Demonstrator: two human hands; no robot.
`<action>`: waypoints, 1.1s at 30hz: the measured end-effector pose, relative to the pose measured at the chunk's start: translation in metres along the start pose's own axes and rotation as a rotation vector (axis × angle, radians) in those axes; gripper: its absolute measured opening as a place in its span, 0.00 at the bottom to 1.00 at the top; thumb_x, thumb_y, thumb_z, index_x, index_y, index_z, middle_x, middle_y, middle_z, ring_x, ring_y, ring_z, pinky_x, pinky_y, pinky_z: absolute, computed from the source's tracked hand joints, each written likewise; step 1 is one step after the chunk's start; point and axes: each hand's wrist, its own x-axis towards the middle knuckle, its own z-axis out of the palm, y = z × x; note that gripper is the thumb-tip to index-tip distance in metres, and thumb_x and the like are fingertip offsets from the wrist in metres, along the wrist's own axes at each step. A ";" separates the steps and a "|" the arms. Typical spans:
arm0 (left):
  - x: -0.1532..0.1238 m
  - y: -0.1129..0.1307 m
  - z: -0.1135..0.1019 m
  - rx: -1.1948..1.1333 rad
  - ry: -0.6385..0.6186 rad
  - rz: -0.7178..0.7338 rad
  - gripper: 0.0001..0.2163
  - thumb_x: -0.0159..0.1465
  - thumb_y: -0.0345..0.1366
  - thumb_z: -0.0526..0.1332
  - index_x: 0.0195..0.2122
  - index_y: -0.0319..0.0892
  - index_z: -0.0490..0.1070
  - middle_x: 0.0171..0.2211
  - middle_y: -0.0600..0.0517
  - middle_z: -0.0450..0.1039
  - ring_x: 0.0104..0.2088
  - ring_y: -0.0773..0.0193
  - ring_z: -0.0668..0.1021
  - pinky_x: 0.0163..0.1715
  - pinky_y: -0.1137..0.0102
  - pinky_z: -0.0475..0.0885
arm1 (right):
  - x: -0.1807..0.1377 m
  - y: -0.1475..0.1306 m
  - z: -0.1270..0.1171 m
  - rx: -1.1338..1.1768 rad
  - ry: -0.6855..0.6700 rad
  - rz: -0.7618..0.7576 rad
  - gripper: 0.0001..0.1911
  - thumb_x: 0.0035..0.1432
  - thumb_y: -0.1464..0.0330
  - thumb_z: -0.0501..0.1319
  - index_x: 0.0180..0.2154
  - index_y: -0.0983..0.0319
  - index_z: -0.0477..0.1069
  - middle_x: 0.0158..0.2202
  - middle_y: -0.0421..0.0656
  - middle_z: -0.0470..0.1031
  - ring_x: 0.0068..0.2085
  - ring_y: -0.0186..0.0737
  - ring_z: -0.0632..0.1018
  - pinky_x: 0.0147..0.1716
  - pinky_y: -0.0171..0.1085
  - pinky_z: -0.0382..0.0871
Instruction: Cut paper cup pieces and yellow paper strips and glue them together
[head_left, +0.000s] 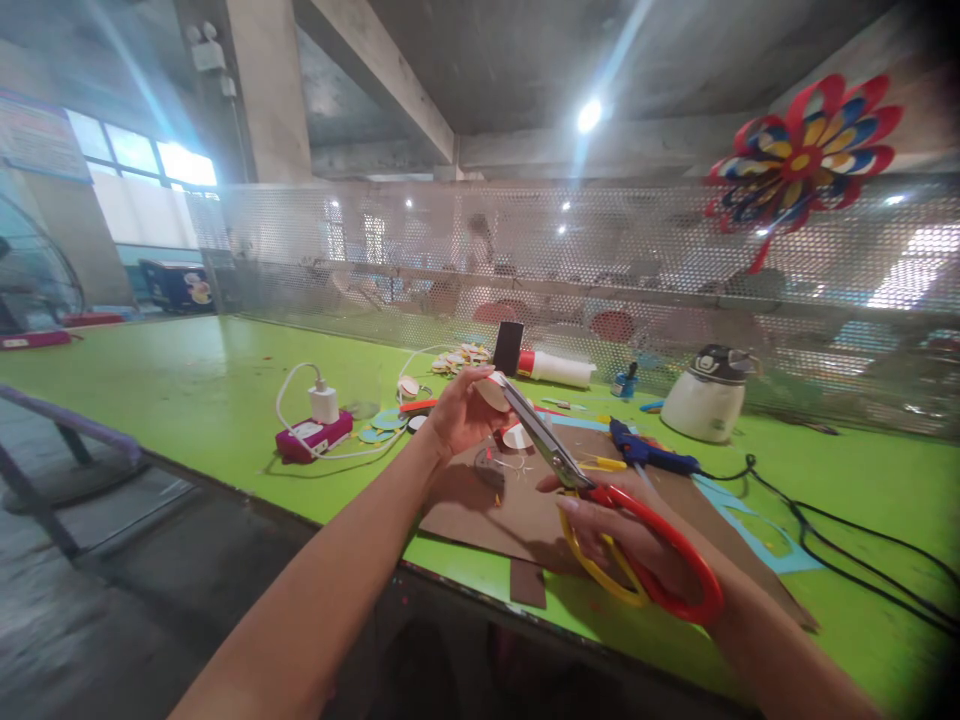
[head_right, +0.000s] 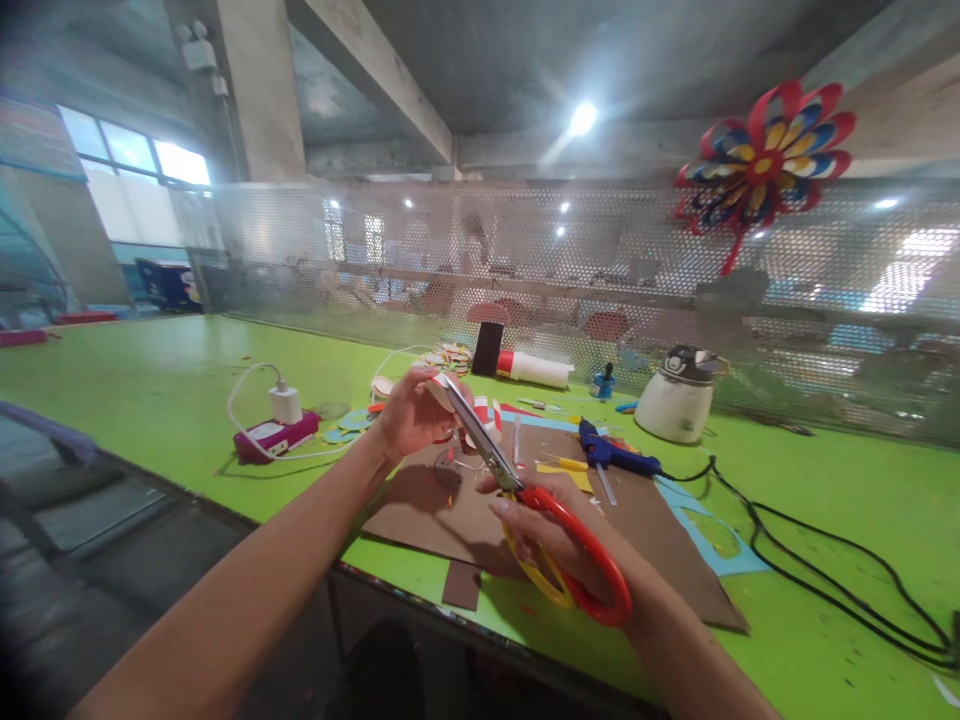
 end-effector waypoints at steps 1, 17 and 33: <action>0.000 0.000 0.000 0.003 -0.004 0.001 0.12 0.52 0.43 0.63 0.27 0.36 0.71 0.25 0.47 0.75 0.23 0.65 0.75 0.22 0.73 0.66 | 0.000 0.002 0.000 0.008 -0.007 -0.012 0.21 0.61 0.57 0.58 0.51 0.62 0.69 0.20 0.35 0.64 0.22 0.31 0.67 0.21 0.31 0.60; -0.001 0.000 0.004 0.025 0.053 -0.026 0.12 0.53 0.42 0.62 0.24 0.37 0.69 0.24 0.47 0.74 0.22 0.66 0.74 0.21 0.73 0.66 | 0.000 0.005 0.000 -0.112 0.053 -0.009 0.17 0.62 0.57 0.56 0.46 0.61 0.70 0.20 0.33 0.59 0.20 0.29 0.62 0.18 0.31 0.54; 0.000 -0.001 0.004 0.044 0.077 -0.027 0.12 0.53 0.42 0.62 0.25 0.35 0.72 0.24 0.46 0.75 0.22 0.66 0.75 0.23 0.72 0.68 | -0.003 -0.008 0.002 -0.007 0.028 0.040 0.23 0.58 0.56 0.60 0.50 0.63 0.69 0.18 0.32 0.59 0.21 0.30 0.63 0.18 0.31 0.56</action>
